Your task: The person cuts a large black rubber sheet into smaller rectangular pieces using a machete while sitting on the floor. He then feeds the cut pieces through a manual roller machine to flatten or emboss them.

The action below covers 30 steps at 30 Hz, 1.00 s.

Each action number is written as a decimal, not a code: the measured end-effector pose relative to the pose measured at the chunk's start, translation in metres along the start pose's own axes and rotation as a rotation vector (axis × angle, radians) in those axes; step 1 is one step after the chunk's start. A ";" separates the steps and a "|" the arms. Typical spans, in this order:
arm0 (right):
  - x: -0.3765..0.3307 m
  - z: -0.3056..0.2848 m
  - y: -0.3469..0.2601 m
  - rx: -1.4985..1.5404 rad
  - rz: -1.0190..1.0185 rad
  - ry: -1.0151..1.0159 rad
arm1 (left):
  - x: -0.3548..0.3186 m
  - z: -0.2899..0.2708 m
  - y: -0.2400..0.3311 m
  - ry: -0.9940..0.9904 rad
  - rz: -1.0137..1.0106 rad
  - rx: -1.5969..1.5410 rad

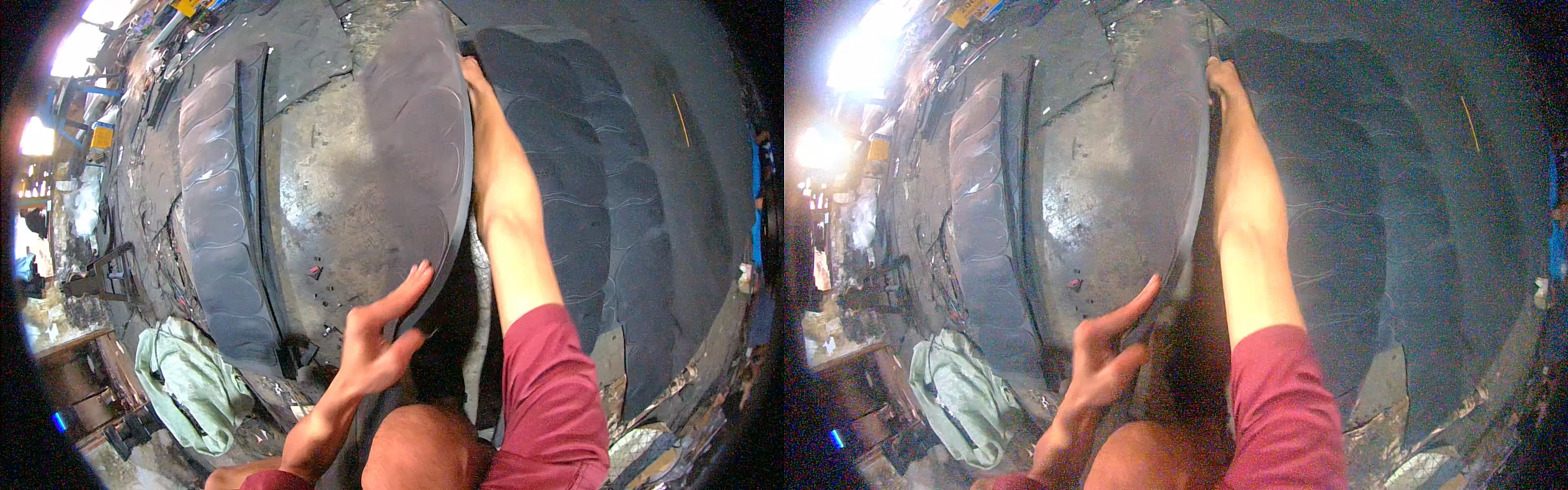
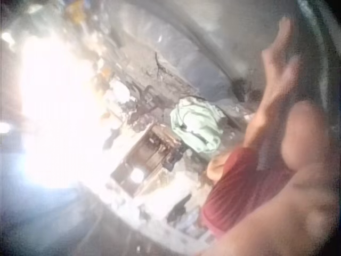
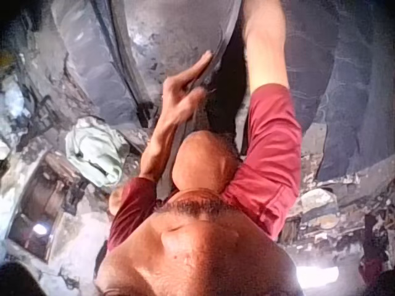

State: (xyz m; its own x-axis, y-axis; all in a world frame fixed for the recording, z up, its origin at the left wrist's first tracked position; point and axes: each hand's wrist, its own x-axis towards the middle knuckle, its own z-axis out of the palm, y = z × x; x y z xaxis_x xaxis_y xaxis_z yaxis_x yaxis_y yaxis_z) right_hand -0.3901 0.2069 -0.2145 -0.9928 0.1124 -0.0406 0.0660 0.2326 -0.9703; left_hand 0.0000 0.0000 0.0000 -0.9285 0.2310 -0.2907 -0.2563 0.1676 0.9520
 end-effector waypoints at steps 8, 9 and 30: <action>-0.108 0.025 0.004 0.108 -0.101 0.334 | -0.018 -0.105 0.041 0.516 -0.006 0.204; -0.139 0.020 0.004 0.180 -0.054 0.310 | -0.028 -0.127 0.054 0.557 -0.014 0.336; -0.583 -0.254 0.100 -0.892 0.346 0.620 | 0.094 -0.171 -0.154 0.705 0.319 0.957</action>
State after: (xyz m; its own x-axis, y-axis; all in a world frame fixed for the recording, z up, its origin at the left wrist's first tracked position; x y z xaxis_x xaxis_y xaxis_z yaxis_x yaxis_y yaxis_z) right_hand 0.2202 0.4098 -0.2278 -0.7040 0.7041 0.0926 0.6197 0.6728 -0.4041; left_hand -0.0938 -0.1683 -0.1574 -0.9315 -0.1279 0.3404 0.0335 0.9019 0.4307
